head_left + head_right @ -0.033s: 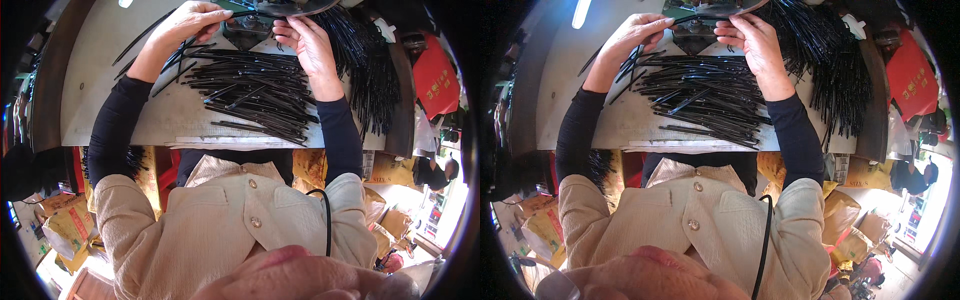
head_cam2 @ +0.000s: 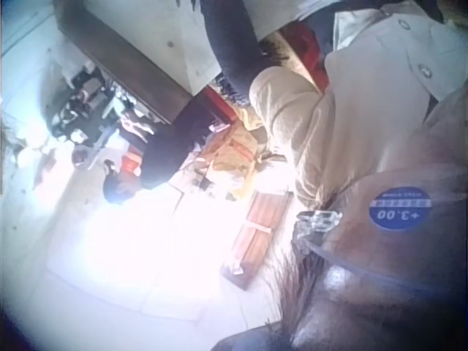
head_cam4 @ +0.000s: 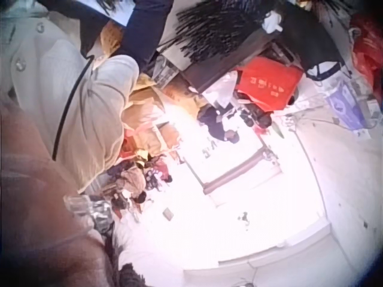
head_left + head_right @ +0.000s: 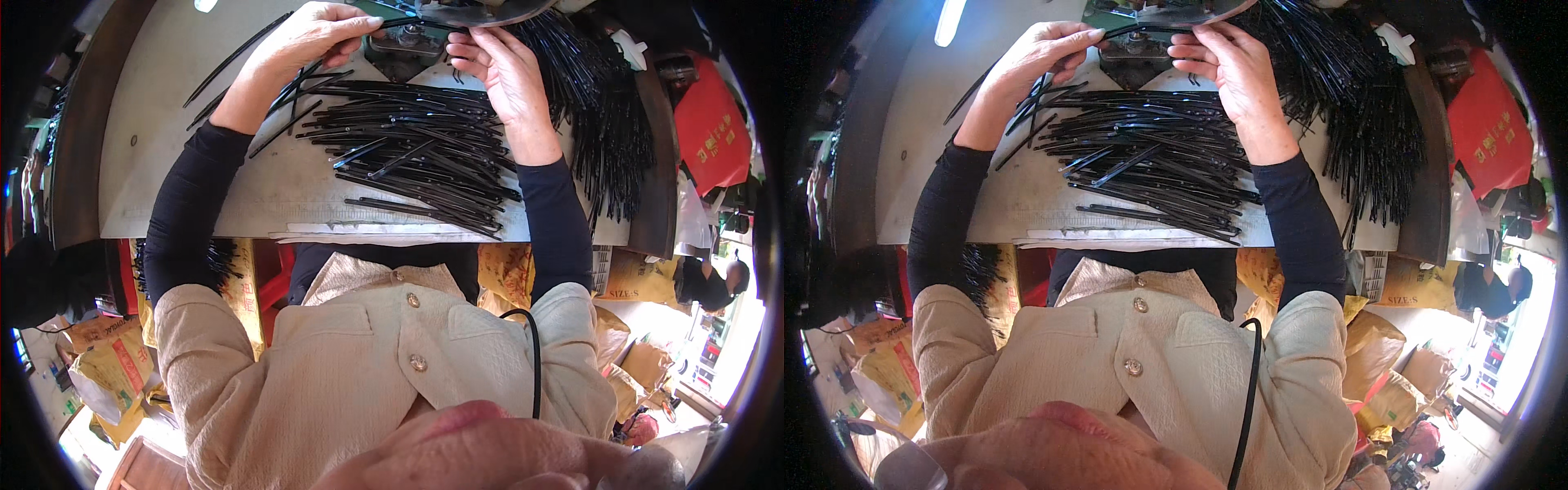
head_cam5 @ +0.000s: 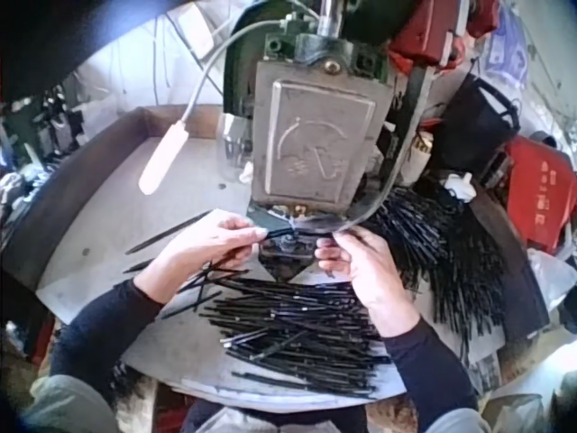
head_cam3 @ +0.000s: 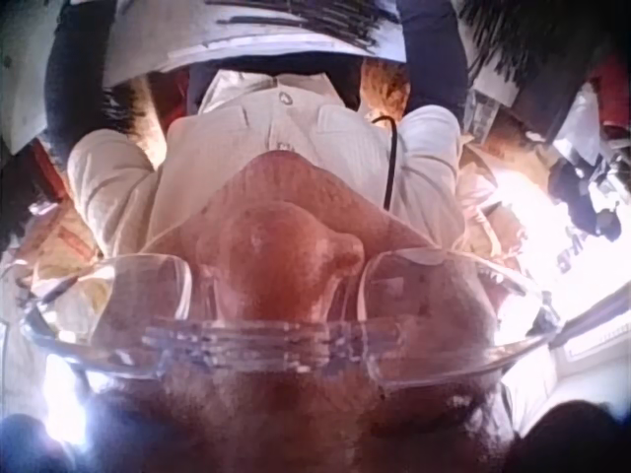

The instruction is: The person connects plastic strips together by hand, then gathers the assembled strips and organizes them into a bundle.

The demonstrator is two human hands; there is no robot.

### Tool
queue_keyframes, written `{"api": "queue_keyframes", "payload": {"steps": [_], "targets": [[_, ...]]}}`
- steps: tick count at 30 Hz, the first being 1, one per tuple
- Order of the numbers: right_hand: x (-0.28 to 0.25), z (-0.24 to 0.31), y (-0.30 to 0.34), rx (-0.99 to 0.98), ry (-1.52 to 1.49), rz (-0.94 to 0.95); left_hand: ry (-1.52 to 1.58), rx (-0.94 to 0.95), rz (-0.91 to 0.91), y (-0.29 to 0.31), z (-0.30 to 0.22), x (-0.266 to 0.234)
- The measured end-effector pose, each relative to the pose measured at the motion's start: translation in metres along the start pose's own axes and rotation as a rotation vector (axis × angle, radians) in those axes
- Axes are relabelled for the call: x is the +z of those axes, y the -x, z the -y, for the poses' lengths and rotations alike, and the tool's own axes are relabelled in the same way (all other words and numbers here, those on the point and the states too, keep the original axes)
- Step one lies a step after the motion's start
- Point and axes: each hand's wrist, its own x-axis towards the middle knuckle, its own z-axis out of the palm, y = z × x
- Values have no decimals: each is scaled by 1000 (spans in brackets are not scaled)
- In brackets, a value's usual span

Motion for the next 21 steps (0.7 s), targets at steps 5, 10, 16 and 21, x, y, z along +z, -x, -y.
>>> {"api": "queue_keyframes", "payload": {"steps": [5, 10, 16, 21], "targets": [[-5, 1, -1, -36, 51, -12, 13, 48, -20, -6, 0, 5], [-5, 1, 0, -19, 34, -4, 35, 43, -22, -3, -1, 3], [-5, -1, 1, -8, 72, -8, 18, -6, -38, -2, 4, 6], [-11, 1, -1, -1, 39, 28, 11, -13, 3, -5, -1, 3]]}}
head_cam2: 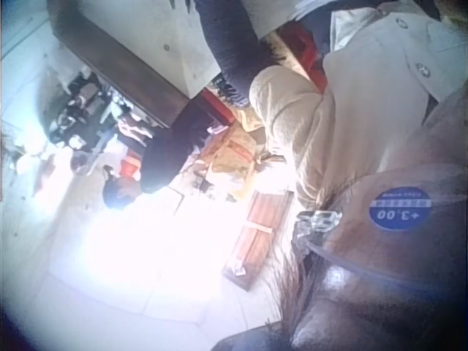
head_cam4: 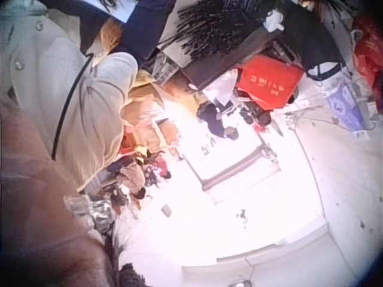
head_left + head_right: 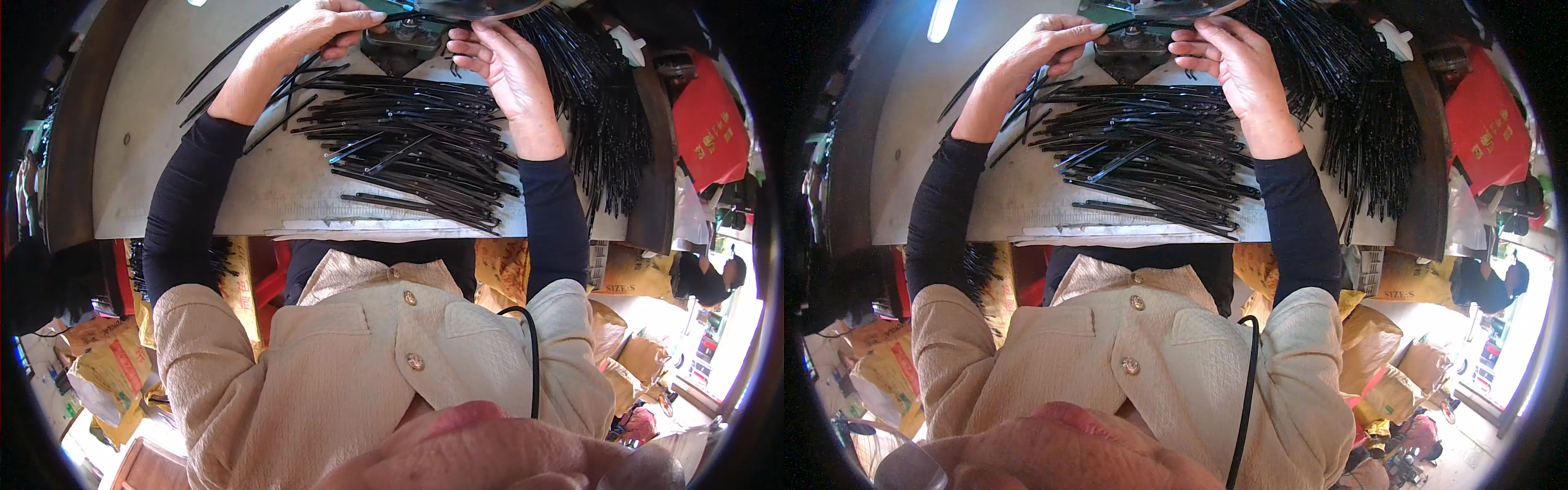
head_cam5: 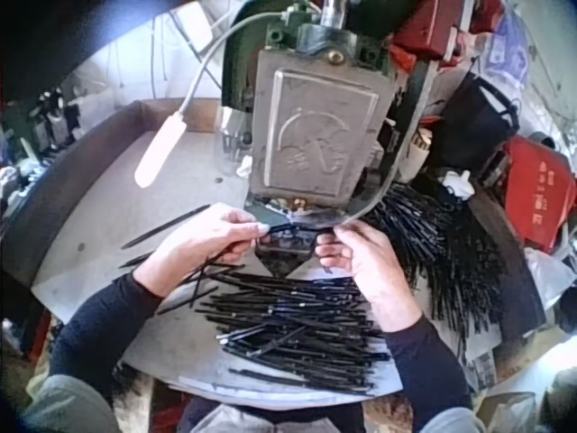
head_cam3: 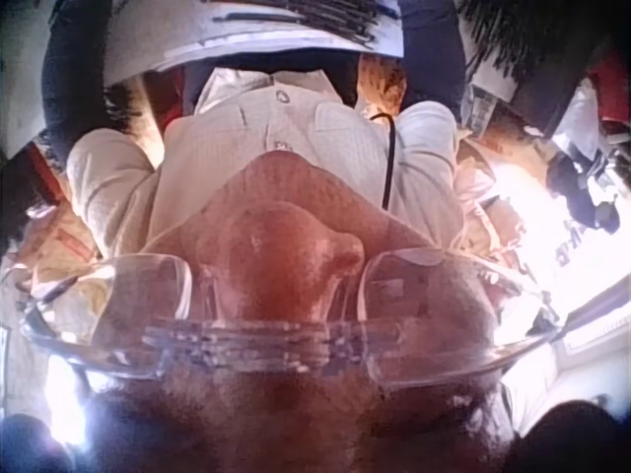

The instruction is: The person connects plastic strips together by hand, then gathers the assembled strips and organizes them into a bundle.

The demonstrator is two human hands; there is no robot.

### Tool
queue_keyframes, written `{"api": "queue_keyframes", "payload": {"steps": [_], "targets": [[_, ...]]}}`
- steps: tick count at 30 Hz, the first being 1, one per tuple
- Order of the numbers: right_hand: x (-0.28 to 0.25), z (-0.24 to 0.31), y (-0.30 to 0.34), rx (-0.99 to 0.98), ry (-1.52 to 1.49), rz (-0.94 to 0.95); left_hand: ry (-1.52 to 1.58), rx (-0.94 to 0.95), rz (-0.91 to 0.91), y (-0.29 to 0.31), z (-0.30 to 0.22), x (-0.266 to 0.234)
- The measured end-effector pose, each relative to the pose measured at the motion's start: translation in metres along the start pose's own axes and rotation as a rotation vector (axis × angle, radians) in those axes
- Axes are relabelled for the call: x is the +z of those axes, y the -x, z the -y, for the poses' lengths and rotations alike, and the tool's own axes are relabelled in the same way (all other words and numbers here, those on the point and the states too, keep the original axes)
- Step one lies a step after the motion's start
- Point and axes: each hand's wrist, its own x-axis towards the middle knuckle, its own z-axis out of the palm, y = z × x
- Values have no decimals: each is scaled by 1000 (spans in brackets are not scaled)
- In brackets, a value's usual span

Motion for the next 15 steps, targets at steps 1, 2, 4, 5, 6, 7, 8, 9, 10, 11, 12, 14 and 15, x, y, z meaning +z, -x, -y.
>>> {"api": "queue_keyframes", "payload": {"steps": [1, 2, 4, 5, 6, 7, 8, 9, 10, 11, 12, 14, 15], "targets": [[-3, 0, -1, -3, -39, 6, -18, -29, 21, -2, 0, -1], [-6, 1, -1, -6, -77, 10, -16, -28, 24, -3, 0, 0], [-20, 3, -6, -19, -113, 8, -34, 8, 13, -4, -2, 1], [-26, 3, -6, -34, -150, 6, -30, 10, 22, -3, -4, 1], [-23, 9, -4, -10, -140, -22, -67, 27, 0, 0, -5, 1], [-23, 11, -3, -6, -137, -30, -104, 45, -20, 2, -6, 1], [-26, 11, -4, -49, -171, -52, -124, 32, -36, 2, -4, -1], [-28, 12, -5, -97, -202, -80, -132, 49, -29, 1, -3, -2], [-31, 15, -5, -89, -110, -107, -111, 48, -34, 0, -4, -2], [-33, 19, -4, -89, -103, -122, -90, 46, -40, 1, -6, -2], [-34, 24, -4, -53, 79, -164, -86, 50, -27, 2, -7, -1], [-36, 33, 0, -9, 404, -100, -148, 120, -10, 5, -10, -2], [-37, 38, 1, -7, 409, -111, -143, 124, 1, 6, -13, -4]]}}
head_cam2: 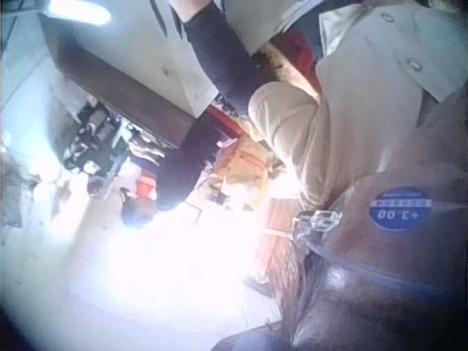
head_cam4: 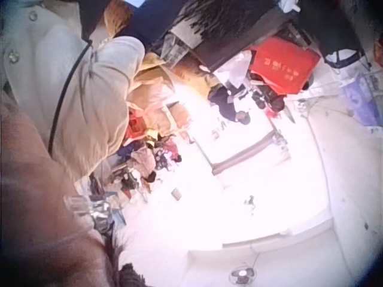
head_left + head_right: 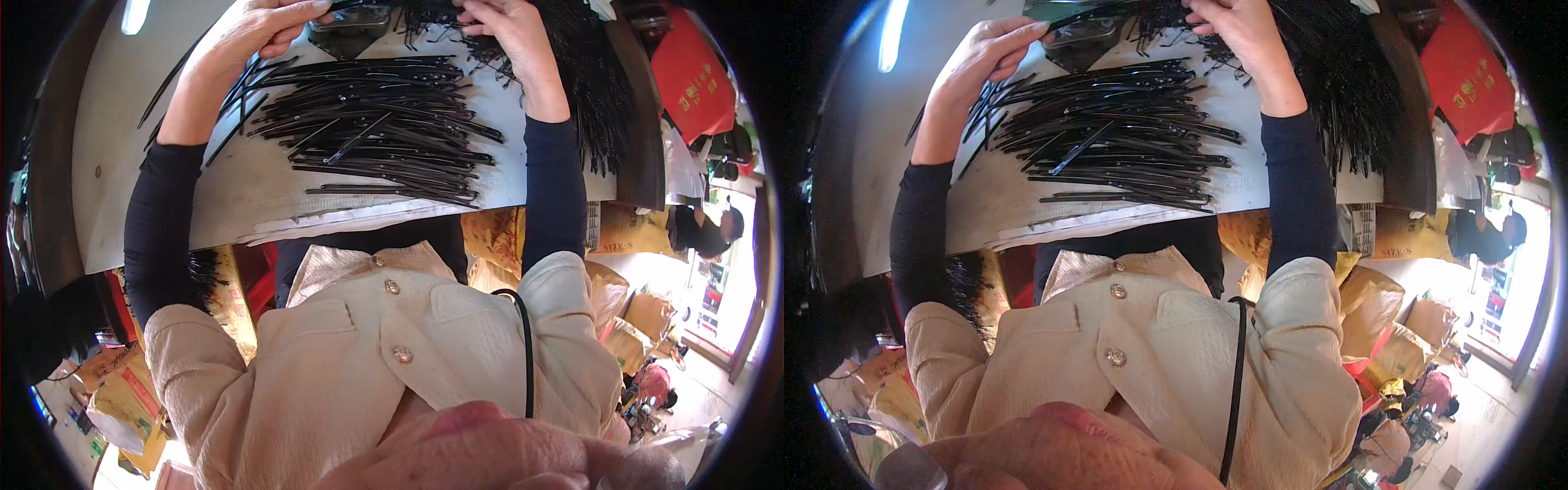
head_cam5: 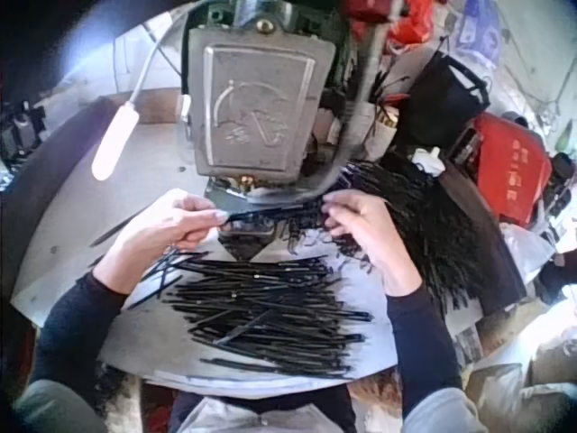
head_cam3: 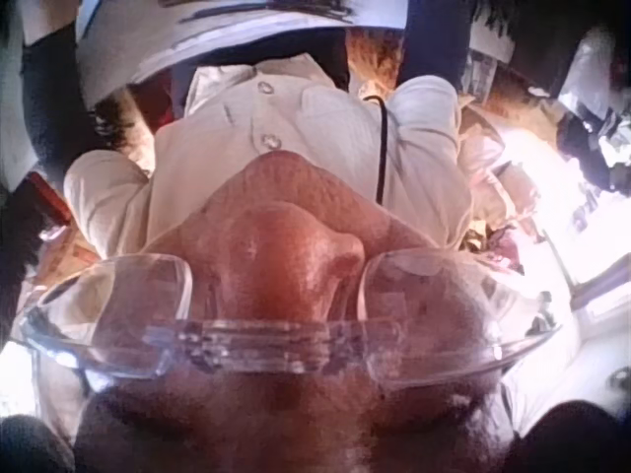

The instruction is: The person connects plastic strips together by hand, then gathers the assembled strips and organizes them into a bundle.

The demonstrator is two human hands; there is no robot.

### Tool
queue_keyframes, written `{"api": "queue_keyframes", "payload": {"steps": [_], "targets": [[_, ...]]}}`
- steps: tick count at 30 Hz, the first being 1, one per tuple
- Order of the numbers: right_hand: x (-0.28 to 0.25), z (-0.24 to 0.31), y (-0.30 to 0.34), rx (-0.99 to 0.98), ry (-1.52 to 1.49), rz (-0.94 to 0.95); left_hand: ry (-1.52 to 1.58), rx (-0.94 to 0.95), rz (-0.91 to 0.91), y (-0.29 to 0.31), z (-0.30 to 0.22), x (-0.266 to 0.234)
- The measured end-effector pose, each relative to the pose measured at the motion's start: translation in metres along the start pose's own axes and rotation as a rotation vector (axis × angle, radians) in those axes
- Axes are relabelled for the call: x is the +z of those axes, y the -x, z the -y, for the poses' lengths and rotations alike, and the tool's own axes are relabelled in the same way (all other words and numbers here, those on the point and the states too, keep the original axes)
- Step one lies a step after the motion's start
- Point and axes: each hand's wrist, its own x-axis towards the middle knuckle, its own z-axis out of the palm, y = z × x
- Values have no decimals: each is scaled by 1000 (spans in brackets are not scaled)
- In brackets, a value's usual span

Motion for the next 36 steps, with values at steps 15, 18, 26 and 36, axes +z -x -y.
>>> {"api": "queue_keyframes", "payload": {"steps": [15, 18, 26, 36], "targets": [[9, -18, 15, -604, 1253, 23, -526, -24, -70, 42, -34, -13], [18, -22, 18, -547, 972, -40, -700, -101, 32, 48, -23, -11], [9, -22, 19, 90, 443, -23, -903, 211, -38, 46, -1, -10], [17, 17, 32, 177, 702, 203, -177, -34, 25, 26, 4, -12]]}}
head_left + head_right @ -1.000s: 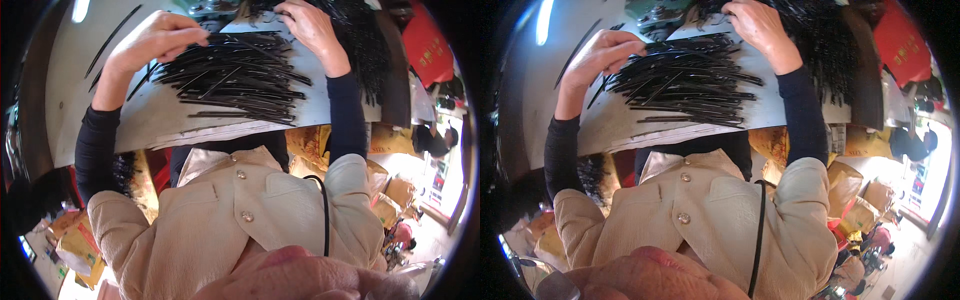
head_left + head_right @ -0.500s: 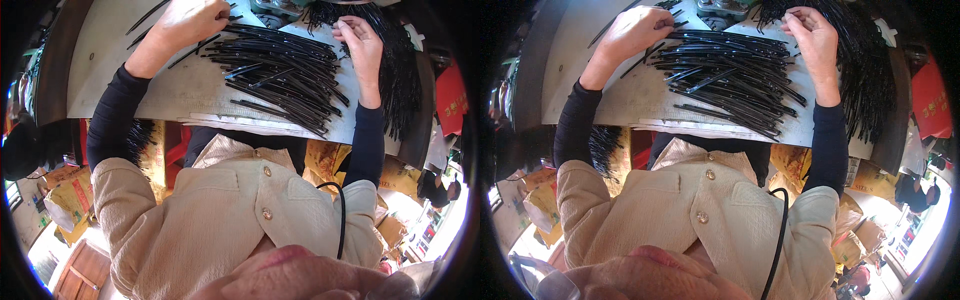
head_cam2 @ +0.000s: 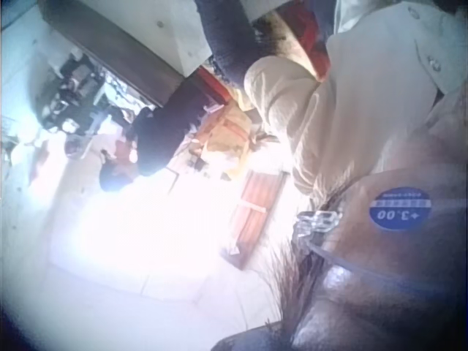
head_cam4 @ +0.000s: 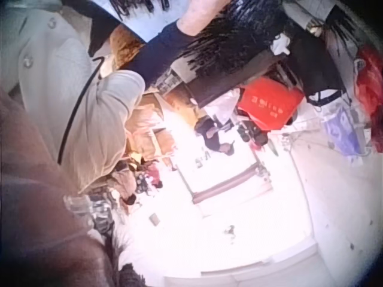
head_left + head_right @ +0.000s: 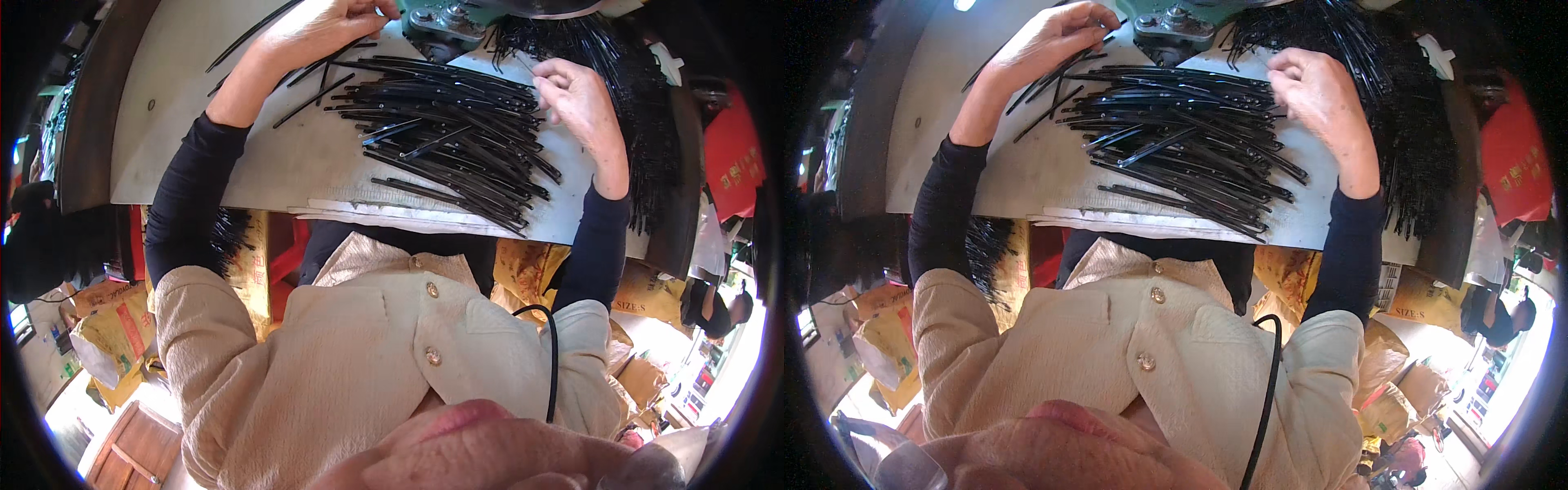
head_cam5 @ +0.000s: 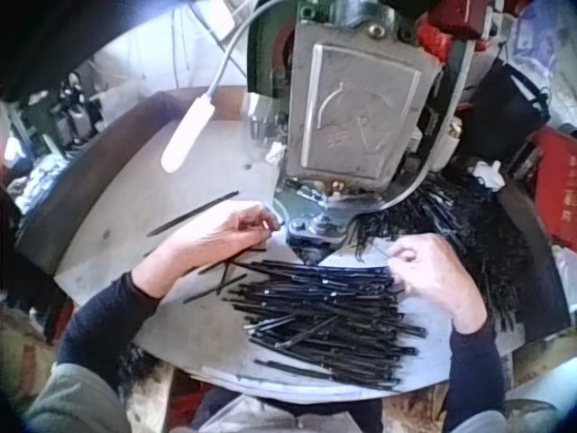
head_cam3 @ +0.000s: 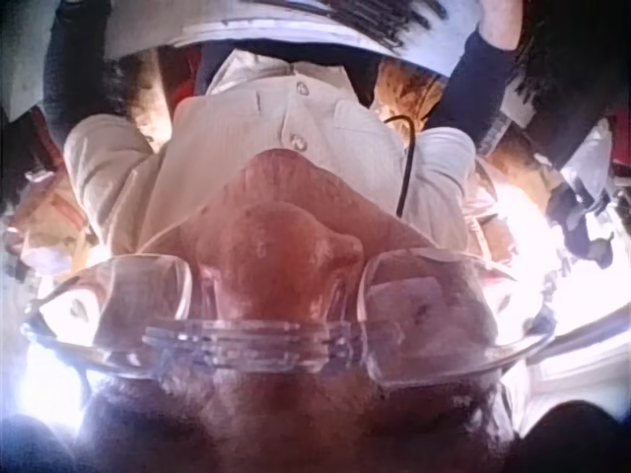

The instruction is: The person connects plastic strips together by hand, then gathers the assembled strips and organizes them into a bundle.

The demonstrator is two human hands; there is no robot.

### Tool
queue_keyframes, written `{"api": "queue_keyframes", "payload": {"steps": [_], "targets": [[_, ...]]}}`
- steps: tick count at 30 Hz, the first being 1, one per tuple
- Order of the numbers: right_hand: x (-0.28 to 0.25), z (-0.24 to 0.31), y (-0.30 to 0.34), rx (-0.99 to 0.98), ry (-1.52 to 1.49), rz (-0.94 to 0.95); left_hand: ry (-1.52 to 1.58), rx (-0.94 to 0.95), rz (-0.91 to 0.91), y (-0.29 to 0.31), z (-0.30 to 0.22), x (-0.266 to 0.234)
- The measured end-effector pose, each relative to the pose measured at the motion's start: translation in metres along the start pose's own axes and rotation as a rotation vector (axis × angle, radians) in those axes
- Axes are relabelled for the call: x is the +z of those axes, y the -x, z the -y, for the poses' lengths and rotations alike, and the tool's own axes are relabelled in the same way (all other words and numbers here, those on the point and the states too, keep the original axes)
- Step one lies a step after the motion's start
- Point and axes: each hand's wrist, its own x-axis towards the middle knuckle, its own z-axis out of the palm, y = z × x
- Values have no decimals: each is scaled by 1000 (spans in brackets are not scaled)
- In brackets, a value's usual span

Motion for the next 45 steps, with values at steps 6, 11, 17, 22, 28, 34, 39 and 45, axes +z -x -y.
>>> {"api": "queue_keyframes", "payload": {"steps": [6, 11, 17, 22, 28, 34, 39, 45], "targets": [[17, 26, -5, -238, -327, 80, 190, 92, 138, -7, 11, -1], [41, 36, -10, -277, -486, 133, -128, 279, -60, -15, 18, 10], [44, 30, -14, -289, -535, 131, 19, 15, 118, -17, -3, 13], [46, 28, -16, -291, -555, 124, 121, 73, 123, -17, -2, 21], [43, 27, -16, -292, -590, 115, 191, 45, 88, -15, -10, 22], [43, 24, -15, -274, -611, 110, 218, 65, 92, -16, -8, 22], [43, 23, -20, -303, -605, 98, 138, 59, 73, -20, -11, 22], [44, 22, -22, -290, -591, 92, 82, 35, 81, -27, 1, 23]]}}
